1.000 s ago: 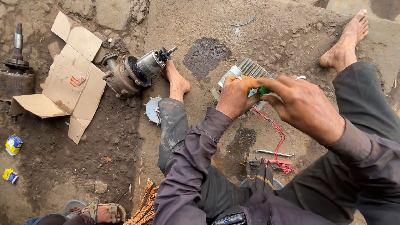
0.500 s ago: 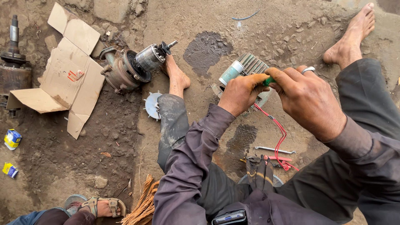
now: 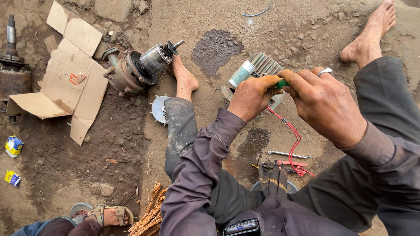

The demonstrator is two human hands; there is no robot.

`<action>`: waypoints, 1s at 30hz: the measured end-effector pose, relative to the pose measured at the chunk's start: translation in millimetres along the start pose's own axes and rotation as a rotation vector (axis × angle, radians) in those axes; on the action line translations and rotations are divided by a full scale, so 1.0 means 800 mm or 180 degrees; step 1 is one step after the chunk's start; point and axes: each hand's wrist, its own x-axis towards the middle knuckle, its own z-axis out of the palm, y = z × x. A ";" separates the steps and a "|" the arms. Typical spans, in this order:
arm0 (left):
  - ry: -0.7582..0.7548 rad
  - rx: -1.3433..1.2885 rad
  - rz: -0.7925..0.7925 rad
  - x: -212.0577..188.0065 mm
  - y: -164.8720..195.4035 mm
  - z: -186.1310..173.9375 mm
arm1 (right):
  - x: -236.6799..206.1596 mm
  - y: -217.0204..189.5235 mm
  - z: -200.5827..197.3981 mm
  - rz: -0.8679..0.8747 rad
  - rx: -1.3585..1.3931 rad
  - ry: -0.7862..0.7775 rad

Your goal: The person sits on the ground and works on an electric motor. They use a hammer to tap the motor housing, then use a screwdriver to adjust internal components and wires. The person also uses pliers to strip and connect wires, and handles a small blue component attached to the motor.

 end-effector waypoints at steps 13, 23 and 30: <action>0.0007 -0.0046 0.0010 -0.005 -0.008 0.006 | -0.001 -0.001 0.004 0.0051 -0.0015 -0.0076; 0.0035 0.0017 0.0081 -0.004 -0.012 0.007 | 0.003 0.000 -0.002 0.0109 0.0080 -0.0020; 0.0087 0.0235 0.0122 0.001 0.000 -0.003 | 0.002 -0.003 0.002 0.0080 -0.0027 -0.0025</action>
